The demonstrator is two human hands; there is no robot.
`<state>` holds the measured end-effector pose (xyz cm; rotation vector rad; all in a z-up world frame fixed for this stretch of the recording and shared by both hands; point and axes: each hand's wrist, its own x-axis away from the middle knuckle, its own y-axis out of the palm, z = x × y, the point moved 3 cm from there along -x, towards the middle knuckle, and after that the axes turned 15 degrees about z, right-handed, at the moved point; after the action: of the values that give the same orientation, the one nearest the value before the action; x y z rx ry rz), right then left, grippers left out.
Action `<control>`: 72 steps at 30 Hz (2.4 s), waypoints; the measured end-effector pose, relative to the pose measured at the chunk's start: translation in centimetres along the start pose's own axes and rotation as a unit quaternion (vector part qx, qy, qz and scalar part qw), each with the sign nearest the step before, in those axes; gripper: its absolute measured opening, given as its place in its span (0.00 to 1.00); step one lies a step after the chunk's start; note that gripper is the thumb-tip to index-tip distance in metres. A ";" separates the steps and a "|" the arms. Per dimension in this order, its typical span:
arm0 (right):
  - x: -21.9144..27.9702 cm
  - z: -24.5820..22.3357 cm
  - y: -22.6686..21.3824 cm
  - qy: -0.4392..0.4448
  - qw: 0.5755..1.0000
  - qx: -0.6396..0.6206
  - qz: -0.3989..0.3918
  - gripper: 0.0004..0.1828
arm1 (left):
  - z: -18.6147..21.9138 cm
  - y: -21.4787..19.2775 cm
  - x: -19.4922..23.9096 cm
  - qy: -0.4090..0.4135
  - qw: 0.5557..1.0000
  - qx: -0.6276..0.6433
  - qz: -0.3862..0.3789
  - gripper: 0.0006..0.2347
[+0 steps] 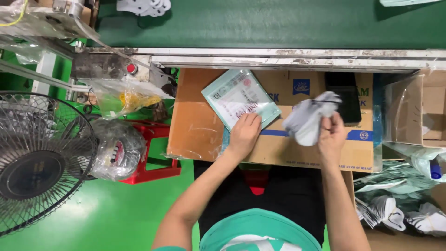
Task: Packing face masks into plastic pouches and organizing them in boxes at a manufacturing facility.
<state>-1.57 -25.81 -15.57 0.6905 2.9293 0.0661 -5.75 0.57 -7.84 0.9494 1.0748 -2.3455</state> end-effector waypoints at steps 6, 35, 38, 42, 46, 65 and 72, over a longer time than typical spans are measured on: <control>2.4 -2.9 6.5 0.108 0.979 0.033 -0.170 0.17 | -1.1 1.0 -0.3 0.050 0.998 0.047 -0.014 0.11; 6.1 -8.8 6.8 0.198 0.961 -0.189 -0.047 0.22 | 3.9 0.4 0.7 -0.496 0.816 0.275 0.107 0.19; 7.7 -5.9 5.7 0.382 0.893 -0.220 -0.093 0.20 | 2.1 0.2 1.0 -0.527 0.776 0.309 0.159 0.17; 7.3 -3.7 5.7 0.366 0.902 -0.204 -0.107 0.16 | 2.3 2.5 4.3 -0.560 0.724 0.399 0.057 0.16; 6.8 -0.9 4.1 0.305 0.930 -0.206 -0.009 0.12 | 5.2 4.8 7.6 -0.525 0.713 0.453 -0.102 0.16; 3.9 -13.8 3.4 0.000 0.998 -0.052 0.021 0.12 | 5.0 -4.8 -3.1 -0.401 0.857 0.312 0.087 0.04; 3.9 -8.6 1.3 0.099 0.968 -0.226 -0.039 0.08 | 6.6 -5.7 -4.5 -0.338 0.912 0.228 0.041 0.01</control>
<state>-5.61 -23.05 -7.40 0.5169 2.9502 0.8081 -8.73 -0.61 1.39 0.2335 0.2131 -2.5869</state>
